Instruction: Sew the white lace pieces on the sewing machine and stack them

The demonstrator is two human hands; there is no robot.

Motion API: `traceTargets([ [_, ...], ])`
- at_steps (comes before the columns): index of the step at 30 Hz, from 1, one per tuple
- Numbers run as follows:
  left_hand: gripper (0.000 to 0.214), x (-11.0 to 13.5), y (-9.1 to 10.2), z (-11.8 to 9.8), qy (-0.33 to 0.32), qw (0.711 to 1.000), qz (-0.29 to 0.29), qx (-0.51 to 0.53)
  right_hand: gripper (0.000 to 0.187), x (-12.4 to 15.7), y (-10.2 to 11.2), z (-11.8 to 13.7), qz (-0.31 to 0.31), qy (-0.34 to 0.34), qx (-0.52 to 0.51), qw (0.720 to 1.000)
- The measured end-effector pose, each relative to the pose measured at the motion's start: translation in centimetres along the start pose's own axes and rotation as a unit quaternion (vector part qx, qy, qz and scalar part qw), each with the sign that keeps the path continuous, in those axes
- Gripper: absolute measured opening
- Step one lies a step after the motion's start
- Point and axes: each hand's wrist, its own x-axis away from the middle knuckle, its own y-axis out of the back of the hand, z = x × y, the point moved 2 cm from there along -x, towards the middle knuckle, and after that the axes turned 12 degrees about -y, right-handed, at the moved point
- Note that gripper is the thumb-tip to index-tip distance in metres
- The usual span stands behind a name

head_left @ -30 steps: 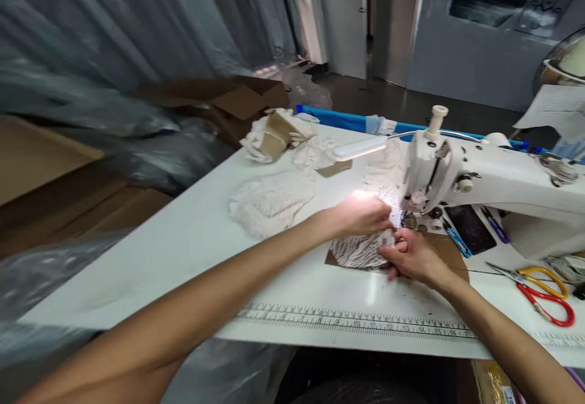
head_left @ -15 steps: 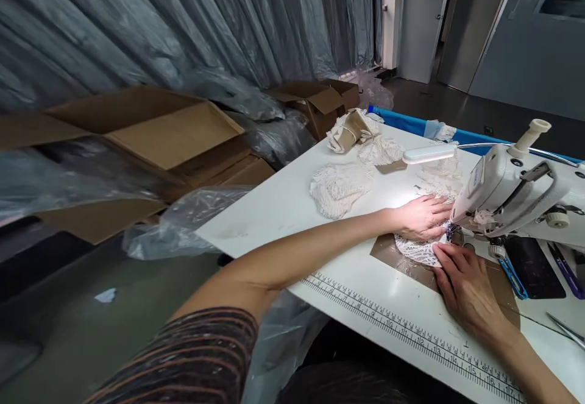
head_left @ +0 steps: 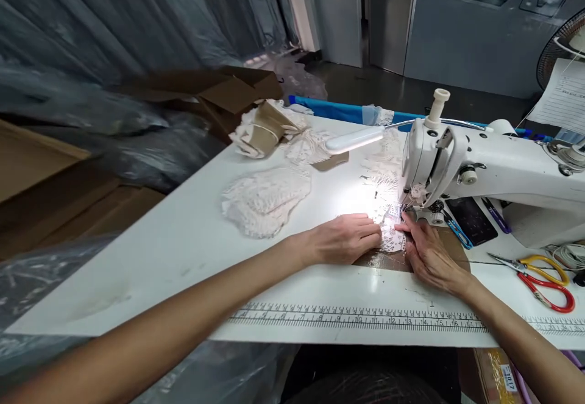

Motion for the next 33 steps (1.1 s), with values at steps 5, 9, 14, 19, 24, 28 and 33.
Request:
traceTargets([
  [5,0.035,-1.7,-0.8,-0.1,-0.001,0.999,0.01,-0.053,0.069,0.1,0.4,0.3,0.002,0.005,-0.009,1.0],
  [9,0.032,-1.6,-0.9,-0.4,0.036,0.997,-0.026,-0.056,0.06,0.2,1.0,-0.2,-0.028,-0.014,-0.074,0.997],
  [14,0.027,-0.9,-1.2,-0.4,0.109,0.989,-0.099,-0.003,0.039,0.4,1.4,-0.8,-0.059,0.025,-0.059,0.996],
  [19,0.018,-1.1,-1.2,-0.7,0.142,0.977,-0.16,0.012,0.034,0.7,1.2,-0.1,-0.044,0.082,0.004,0.996],
  [24,0.018,-1.2,-1.1,-0.9,0.077,0.99,-0.117,0.003,0.036,0.7,1.2,0.2,-0.009,0.051,0.017,0.999],
  [28,0.02,-0.6,-1.4,-0.6,0.04,0.996,-0.054,0.053,0.036,0.7,1.2,0.1,-0.01,0.046,-0.003,0.999],
  [33,0.023,-0.3,-1.7,-0.3,0.06,0.995,-0.068,0.048,0.034,0.7,1.2,0.0,-0.014,0.053,-0.012,0.998],
])
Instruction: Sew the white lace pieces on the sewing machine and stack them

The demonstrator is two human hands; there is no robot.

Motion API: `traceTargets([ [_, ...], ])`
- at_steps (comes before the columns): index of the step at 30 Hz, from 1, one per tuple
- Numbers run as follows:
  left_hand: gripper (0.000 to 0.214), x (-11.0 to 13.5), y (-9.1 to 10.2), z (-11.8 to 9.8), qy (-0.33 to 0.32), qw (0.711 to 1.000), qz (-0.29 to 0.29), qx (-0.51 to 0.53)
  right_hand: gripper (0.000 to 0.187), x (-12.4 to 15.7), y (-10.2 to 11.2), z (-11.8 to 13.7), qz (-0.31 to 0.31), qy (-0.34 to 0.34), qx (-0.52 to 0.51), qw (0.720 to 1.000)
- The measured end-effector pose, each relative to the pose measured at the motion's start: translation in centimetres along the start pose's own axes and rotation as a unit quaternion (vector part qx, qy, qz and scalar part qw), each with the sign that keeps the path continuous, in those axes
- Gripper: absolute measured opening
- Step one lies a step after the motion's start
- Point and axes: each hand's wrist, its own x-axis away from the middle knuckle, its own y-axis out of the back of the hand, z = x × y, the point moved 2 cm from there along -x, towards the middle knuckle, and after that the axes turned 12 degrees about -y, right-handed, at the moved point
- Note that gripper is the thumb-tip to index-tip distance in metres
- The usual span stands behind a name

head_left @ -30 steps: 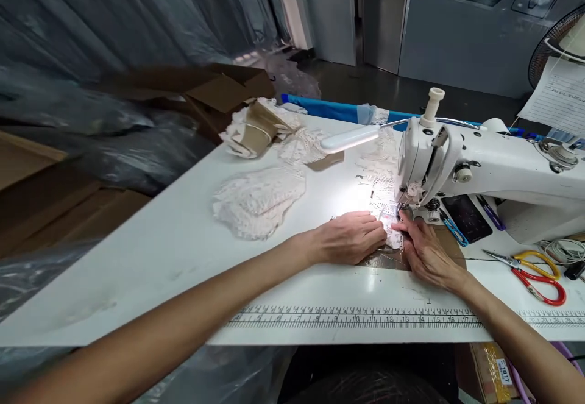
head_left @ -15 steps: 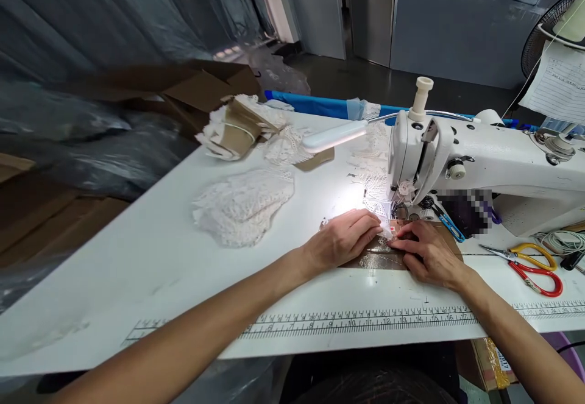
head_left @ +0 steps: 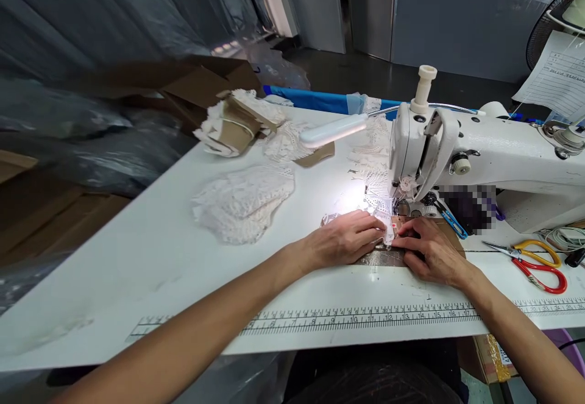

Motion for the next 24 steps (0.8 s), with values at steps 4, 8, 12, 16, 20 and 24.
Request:
traceTargets([
  [4,0.022,-0.1,0.0,0.0,-0.002,1.0,-0.018,0.013,0.034,-0.2,0.3,-0.5,-0.014,-0.013,-0.049,0.999],
  [8,0.022,-0.3,0.1,-0.1,-0.012,1.0,-0.017,-0.005,0.039,-0.3,0.4,-1.0,-0.047,-0.054,-0.072,0.995],
  [12,0.022,-0.3,0.1,-0.2,-0.01,0.999,-0.001,-0.034,0.039,-0.3,0.0,-1.0,-0.03,-0.066,-0.011,0.997],
  [16,0.022,-0.3,0.0,-0.2,-0.011,0.999,0.007,-0.042,0.041,-0.3,-0.4,-0.7,-0.025,-0.046,0.025,0.998],
  [20,0.02,-0.5,0.2,-0.3,-0.026,0.999,-0.004,-0.045,0.043,-0.5,-0.7,-0.6,-0.024,-0.038,0.054,0.997],
  [24,0.017,-0.7,0.4,-0.4,-0.042,0.998,-0.01,-0.047,0.039,-0.4,-0.9,-0.5,-0.031,-0.031,0.058,0.997],
])
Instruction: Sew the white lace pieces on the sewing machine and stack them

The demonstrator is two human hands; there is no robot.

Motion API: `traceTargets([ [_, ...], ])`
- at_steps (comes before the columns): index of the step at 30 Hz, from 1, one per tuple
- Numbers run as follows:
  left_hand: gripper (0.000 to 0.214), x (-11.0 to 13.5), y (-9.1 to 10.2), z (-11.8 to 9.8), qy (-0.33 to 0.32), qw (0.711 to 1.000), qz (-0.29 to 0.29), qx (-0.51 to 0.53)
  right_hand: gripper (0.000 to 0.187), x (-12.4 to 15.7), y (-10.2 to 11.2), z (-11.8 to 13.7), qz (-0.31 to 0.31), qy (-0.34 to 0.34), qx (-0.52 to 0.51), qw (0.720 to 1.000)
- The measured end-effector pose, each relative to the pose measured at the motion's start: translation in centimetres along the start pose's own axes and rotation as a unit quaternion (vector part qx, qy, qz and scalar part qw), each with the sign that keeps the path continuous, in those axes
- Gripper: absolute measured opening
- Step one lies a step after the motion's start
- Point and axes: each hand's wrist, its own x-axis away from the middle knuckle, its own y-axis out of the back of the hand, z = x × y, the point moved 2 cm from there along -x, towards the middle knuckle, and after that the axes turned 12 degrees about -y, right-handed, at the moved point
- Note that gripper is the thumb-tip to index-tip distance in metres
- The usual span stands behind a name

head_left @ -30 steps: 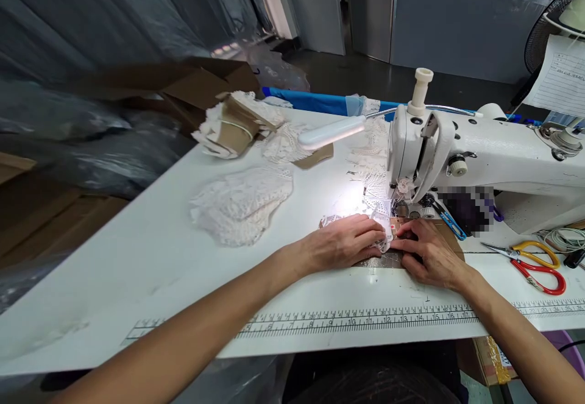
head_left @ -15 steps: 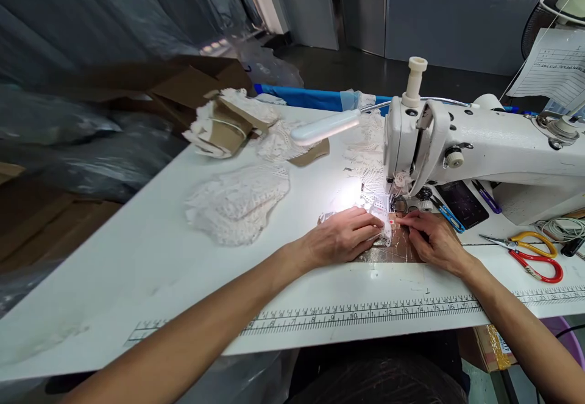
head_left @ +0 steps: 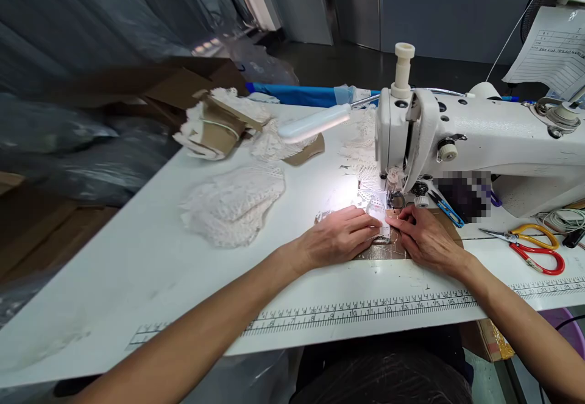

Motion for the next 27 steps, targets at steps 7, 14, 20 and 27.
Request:
traceTargets([
  [7,0.016,-0.31,0.27,-0.19,-0.022,1.0,-0.002,-0.019,0.041,0.07,-0.22,-0.09,0.0,-0.007,-0.007,1.0],
  [14,0.015,-0.25,0.08,-0.24,-0.02,0.999,0.014,-0.021,0.04,0.13,-0.26,-0.03,0.004,-0.005,-0.003,1.0],
  [20,0.011,-0.33,0.27,-0.24,-0.036,0.999,0.015,-0.038,0.044,0.11,-0.18,0.04,0.01,-0.01,-0.015,1.0],
  [27,0.016,-0.58,0.31,-0.21,-0.035,0.999,0.023,-0.019,0.046,0.29,0.61,-0.09,0.006,-0.042,-0.077,0.996],
])
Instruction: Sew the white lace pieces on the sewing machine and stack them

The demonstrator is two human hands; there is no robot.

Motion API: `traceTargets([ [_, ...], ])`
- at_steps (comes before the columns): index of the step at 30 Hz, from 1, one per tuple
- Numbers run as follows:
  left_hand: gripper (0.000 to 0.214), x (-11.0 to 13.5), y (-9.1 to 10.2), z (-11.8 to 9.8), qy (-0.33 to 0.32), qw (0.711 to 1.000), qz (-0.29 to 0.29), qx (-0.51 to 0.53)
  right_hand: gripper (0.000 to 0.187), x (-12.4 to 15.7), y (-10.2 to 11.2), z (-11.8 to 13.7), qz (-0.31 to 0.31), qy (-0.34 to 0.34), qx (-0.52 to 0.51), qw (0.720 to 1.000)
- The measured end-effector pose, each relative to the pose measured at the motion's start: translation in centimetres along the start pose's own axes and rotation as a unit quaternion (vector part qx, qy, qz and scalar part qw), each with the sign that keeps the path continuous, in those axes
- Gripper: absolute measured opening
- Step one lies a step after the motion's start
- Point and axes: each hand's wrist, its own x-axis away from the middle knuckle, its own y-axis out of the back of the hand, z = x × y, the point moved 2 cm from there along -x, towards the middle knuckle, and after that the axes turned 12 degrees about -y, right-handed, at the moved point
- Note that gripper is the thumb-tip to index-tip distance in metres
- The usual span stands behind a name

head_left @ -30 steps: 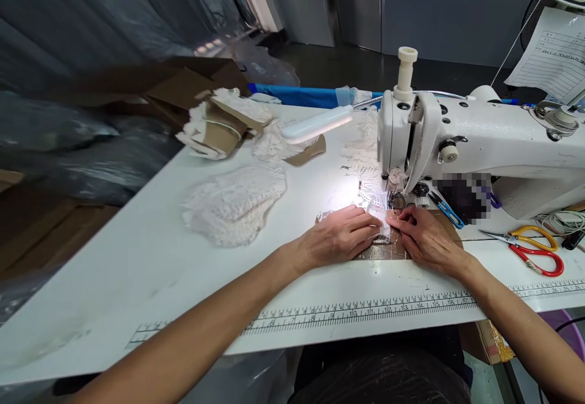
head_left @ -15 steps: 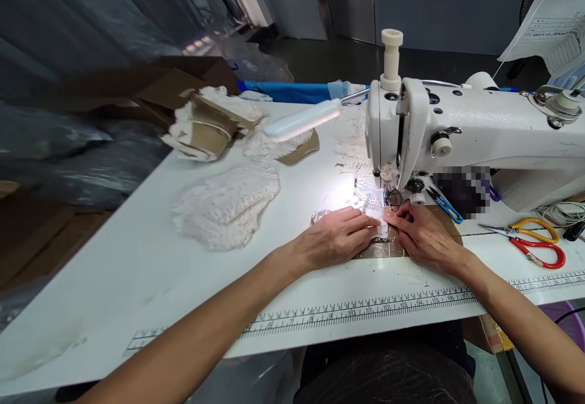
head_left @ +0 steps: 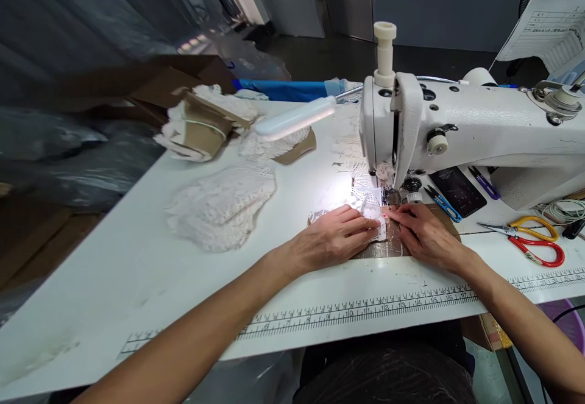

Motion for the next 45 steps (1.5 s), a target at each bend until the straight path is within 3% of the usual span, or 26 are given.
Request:
traceTargets([
  [6,0.016,0.0,0.0,0.0,-0.003,0.999,-0.031,0.011,0.04,0.2,0.4,0.3,0.007,0.021,-0.029,0.999],
  [13,0.015,0.2,-0.2,-0.1,0.015,0.998,-0.043,0.034,0.032,0.4,0.1,0.5,0.016,0.082,0.04,0.996],
  [22,0.021,0.6,0.5,0.7,0.108,0.988,-0.101,-0.041,0.034,0.4,-0.2,0.3,-0.005,0.086,0.052,0.995],
  [25,0.02,0.9,0.2,0.8,0.102,0.991,-0.083,-0.015,0.035,0.4,-0.2,0.3,0.0,0.073,0.049,0.996],
  [33,0.031,1.8,-0.8,0.7,0.111,0.993,0.038,-0.013,0.036,0.2,-0.2,0.4,0.006,0.064,0.067,0.996],
  [45,0.027,1.1,-0.3,0.5,0.084,0.995,0.032,-0.047,0.03,0.3,-0.1,0.6,0.01,0.07,0.067,0.995],
])
